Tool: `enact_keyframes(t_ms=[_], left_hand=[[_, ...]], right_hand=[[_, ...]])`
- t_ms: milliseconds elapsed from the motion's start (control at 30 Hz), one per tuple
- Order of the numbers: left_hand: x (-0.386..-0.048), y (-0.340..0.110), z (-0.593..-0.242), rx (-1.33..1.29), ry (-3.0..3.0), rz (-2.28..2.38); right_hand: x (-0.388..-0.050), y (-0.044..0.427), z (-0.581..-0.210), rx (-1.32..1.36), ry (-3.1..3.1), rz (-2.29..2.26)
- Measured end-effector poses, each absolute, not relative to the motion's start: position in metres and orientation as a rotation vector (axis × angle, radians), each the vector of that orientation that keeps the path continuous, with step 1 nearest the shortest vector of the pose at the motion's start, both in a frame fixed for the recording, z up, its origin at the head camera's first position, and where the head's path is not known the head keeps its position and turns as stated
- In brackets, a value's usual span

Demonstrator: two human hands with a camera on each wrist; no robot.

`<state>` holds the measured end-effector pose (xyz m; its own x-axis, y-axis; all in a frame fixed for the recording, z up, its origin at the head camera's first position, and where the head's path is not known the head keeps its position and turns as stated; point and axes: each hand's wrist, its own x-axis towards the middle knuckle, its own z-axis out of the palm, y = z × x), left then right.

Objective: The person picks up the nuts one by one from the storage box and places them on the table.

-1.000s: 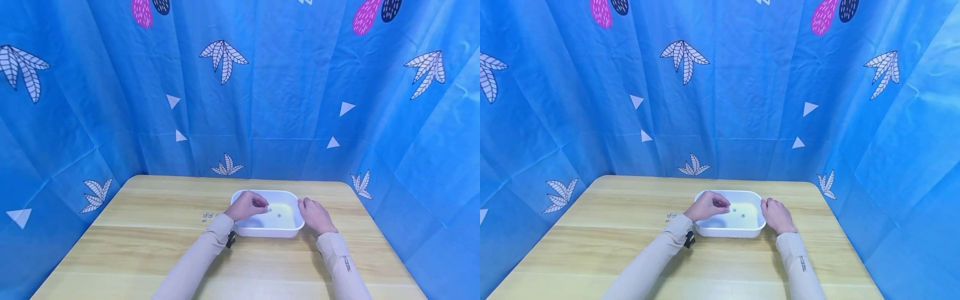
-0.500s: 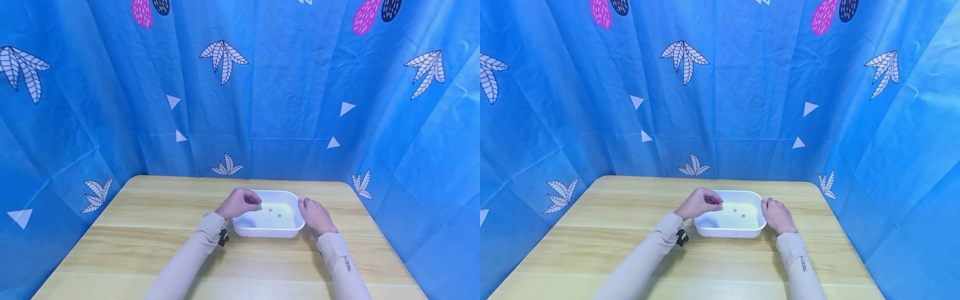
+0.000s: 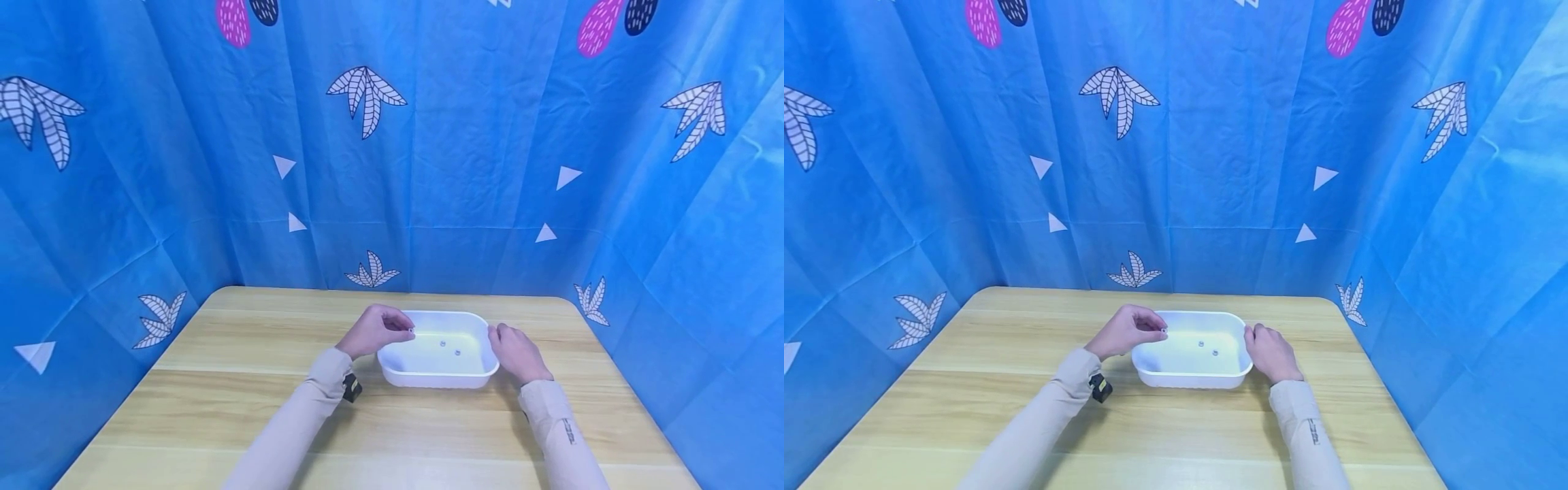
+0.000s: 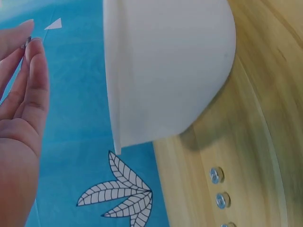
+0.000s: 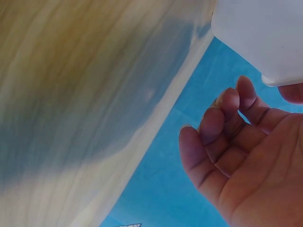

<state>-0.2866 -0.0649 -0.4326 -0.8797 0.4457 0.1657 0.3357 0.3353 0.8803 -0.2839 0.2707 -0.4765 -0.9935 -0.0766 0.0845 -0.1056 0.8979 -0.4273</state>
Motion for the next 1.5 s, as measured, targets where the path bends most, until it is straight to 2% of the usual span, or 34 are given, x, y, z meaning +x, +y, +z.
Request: enact_keyframes(t_ms=[1500], left_hand=[[-0.279, -0.137, -0.454, 0.516, 2.496, 1.685]], right_hand=[[-0.283, 0.270, -0.476, 0.133, -3.016, 0.698]])
